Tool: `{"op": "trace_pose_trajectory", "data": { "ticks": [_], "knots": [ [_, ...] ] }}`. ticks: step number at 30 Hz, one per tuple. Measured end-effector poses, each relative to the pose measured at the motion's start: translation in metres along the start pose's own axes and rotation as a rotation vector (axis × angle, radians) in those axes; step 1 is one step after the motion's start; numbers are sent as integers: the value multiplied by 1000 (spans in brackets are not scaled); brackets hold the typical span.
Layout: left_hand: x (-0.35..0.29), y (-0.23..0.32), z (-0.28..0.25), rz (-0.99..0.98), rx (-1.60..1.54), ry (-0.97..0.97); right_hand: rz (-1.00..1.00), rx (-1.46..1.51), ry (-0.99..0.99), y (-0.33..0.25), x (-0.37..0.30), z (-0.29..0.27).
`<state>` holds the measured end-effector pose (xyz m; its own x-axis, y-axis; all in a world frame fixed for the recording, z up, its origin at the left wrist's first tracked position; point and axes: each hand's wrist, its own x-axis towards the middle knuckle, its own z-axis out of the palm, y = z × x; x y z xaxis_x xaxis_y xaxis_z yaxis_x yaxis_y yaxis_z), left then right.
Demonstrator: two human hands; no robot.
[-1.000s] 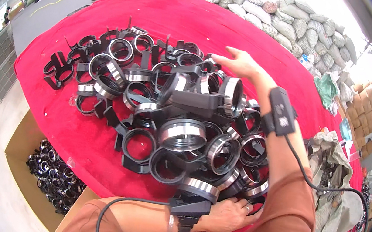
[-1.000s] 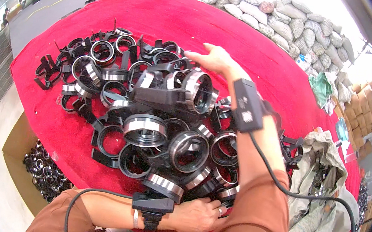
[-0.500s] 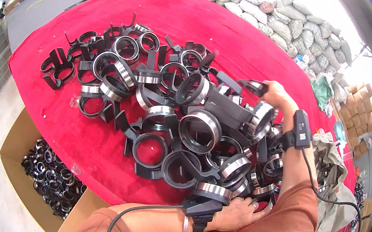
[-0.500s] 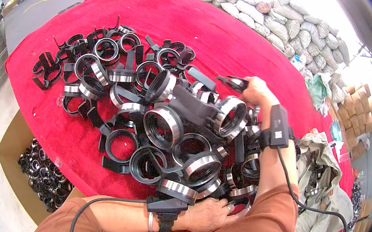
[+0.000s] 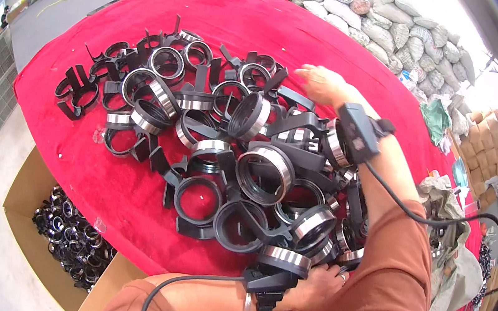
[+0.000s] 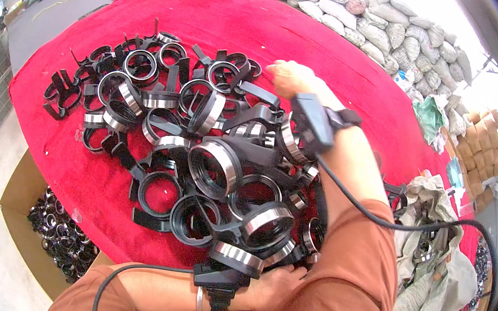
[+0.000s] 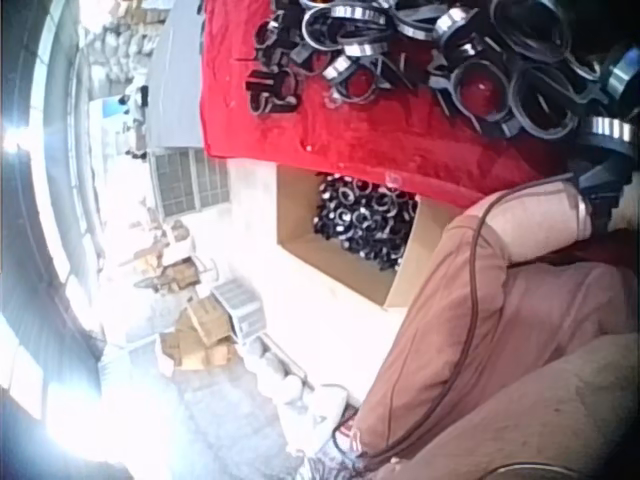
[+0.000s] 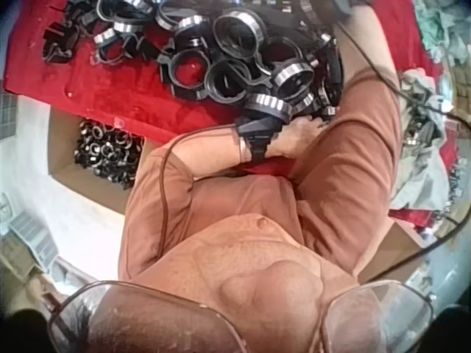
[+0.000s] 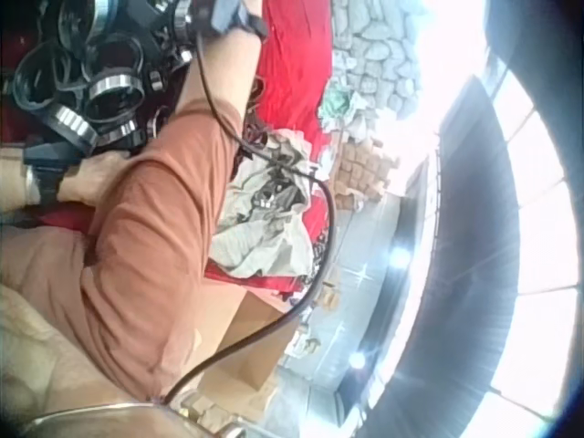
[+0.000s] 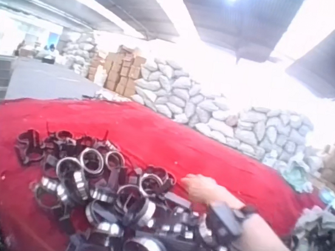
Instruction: The recorder is manually assembling metal rings onto black circular plastic components on a table.
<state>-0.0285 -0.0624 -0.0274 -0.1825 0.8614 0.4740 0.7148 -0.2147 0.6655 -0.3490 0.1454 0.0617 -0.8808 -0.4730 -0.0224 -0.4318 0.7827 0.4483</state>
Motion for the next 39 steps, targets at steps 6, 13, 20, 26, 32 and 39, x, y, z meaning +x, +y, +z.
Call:
{"op": "trace_pose_trajectory", "data": {
  "ticks": [6, 13, 20, 26, 32, 39],
  "knots": [
    [-11, -11, 24, -44, -434, 384, 31, 367, -89, -23, 53, 9],
    [1, -1, -17, -311, -277, -171, 283, 523, 101, -16, -16, 36],
    [-1, -12, 7, 0, 27, -57, 804, 234, 146, -15, -35, -42],
    [1, -7, -6, 175, 184, 65, 755, 840, 248, -54, -62, -100],
    [16, -16, -22, 242, 106, 165, 722, 758, 500, -99, -148, -170],
    [33, -46, -44, 413, 276, 256, 897, 945, 656, -181, -285, -185]
  ]
}}
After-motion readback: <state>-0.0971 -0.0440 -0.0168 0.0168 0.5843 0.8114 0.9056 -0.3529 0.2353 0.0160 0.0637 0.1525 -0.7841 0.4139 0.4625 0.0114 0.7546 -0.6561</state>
